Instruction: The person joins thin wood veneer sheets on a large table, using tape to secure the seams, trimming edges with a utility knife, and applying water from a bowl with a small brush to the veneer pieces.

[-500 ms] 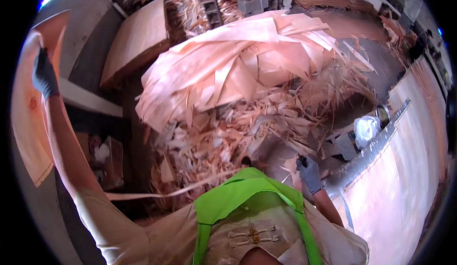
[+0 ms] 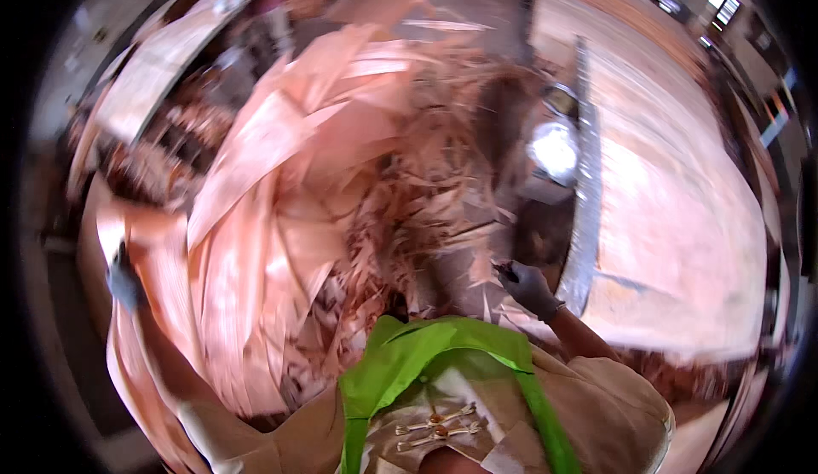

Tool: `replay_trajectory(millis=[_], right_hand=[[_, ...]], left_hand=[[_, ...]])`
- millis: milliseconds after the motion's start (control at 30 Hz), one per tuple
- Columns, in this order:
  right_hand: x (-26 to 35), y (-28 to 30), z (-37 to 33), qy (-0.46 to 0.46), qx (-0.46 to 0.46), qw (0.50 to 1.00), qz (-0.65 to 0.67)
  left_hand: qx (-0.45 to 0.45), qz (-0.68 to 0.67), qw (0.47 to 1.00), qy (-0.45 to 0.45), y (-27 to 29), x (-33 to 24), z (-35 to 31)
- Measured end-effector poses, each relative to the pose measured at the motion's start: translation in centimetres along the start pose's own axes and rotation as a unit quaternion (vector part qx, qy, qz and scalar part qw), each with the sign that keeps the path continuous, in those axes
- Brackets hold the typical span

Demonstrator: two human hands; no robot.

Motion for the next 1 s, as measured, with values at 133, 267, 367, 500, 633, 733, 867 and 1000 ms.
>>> replay_trajectory(millis=[133, 267, 367, 500, 633, 733, 867, 1000], right_hand=[[-1.3, -0.2, -2.7, -0.076, -0.050, 0.994, 0.054], [1.1, -0.4, -3.5, -0.173, -0.045, 0.984, -0.017], [0.4, -0.4, -5.4, -0.152, -0.085, 0.984, -0.029], [-0.1, 1.7, -10.7, -0.242, -0.103, 0.964, -0.034], [-1.5, 3.4, -17.7, -0.315, -0.168, 0.930, 0.081], [-5.5, 3.7, -24.5, -0.283, -0.229, 0.917, 0.162], [-10.6, 7.5, -33.6, -0.248, -0.268, 0.923, 0.124], [-15.9, 14.3, -43.8, -0.247, -0.368, 0.894, 0.074]], left_hand=[[0.199, 0.064, 0.943, 0.258, -18.5, 7.0, -2.3], [0.260, 0.064, 0.925, 0.269, -27.4, 5.7, -1.3], [0.192, 0.020, 0.952, 0.238, -29.4, 1.3, 5.3], [0.014, 0.000, 0.997, 0.070, -26.4, -18.2, 13.9], [-0.125, -0.257, 0.949, -0.131, -17.5, -38.2, 15.3], [-0.101, -0.478, 0.842, -0.230, -7.2, -54.8, 8.9], [0.123, -0.734, 0.644, -0.179, 3.9, -70.1, -6.1], [0.114, -0.657, 0.655, -0.355, 15.1, -79.8, -23.1]])
Point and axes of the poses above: each hand's wrist, its own z-axis towards the middle knuckle, its own y-axis out of the back of the hand, x = y × z, the point moved 6 cm from there along z, towards the middle knuckle, and after that the axes turned 6 degrees about -x, right-handed, at the moved point
